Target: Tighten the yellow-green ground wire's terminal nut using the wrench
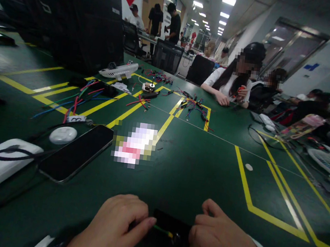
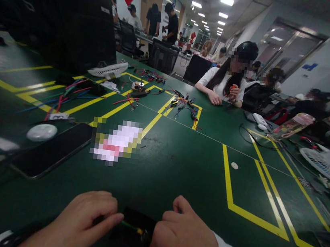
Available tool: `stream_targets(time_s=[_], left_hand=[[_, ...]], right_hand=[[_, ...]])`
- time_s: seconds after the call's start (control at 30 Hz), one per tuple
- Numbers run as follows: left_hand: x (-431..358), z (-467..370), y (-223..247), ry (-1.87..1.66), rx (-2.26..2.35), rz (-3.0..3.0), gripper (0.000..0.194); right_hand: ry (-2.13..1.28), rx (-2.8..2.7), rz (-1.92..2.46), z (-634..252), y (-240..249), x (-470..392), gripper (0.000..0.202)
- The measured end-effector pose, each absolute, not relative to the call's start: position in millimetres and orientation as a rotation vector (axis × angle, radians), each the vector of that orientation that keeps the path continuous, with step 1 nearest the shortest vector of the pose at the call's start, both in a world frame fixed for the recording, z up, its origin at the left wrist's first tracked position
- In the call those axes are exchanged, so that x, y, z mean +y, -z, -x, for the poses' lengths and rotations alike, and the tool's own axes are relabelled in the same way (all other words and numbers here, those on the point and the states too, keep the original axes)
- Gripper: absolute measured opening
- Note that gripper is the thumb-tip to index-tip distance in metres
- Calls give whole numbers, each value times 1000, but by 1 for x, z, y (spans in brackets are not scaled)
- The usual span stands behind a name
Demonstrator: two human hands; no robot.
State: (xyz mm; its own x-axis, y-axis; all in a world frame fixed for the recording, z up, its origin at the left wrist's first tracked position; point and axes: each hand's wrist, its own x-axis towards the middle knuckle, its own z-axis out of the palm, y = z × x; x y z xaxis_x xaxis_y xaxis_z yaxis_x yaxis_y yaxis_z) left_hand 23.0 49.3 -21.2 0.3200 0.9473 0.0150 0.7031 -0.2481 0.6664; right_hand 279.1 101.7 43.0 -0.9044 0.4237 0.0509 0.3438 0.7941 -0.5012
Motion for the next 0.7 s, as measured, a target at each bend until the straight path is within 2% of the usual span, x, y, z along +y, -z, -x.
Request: stream_targets(time_s=[0.23, 0.3, 0.43, 0.5, 0.7], left_hand=[[49, -22, 25, -552, 1442, -2080, 41], [50, -20, 27, -543, 1423, -2105, 42], [52, -17, 30, -529, 1375, -2166, 42], [52, -16, 32, -534, 1364, -2192, 42], [51, -15, 36, -554, 1363, -2234, 43]], right_hand=[[-869, -2751, 662, -281, -47, 98, 9], [-1022, -2589, 888, -289, -54, 92, 4], [-1269, -2134, 1406, -301, -62, 70, 10], [-1221, -2116, 1444, -301, -58, 62, 8], [-798, -2401, 1109, -289, -38, 63, 8]])
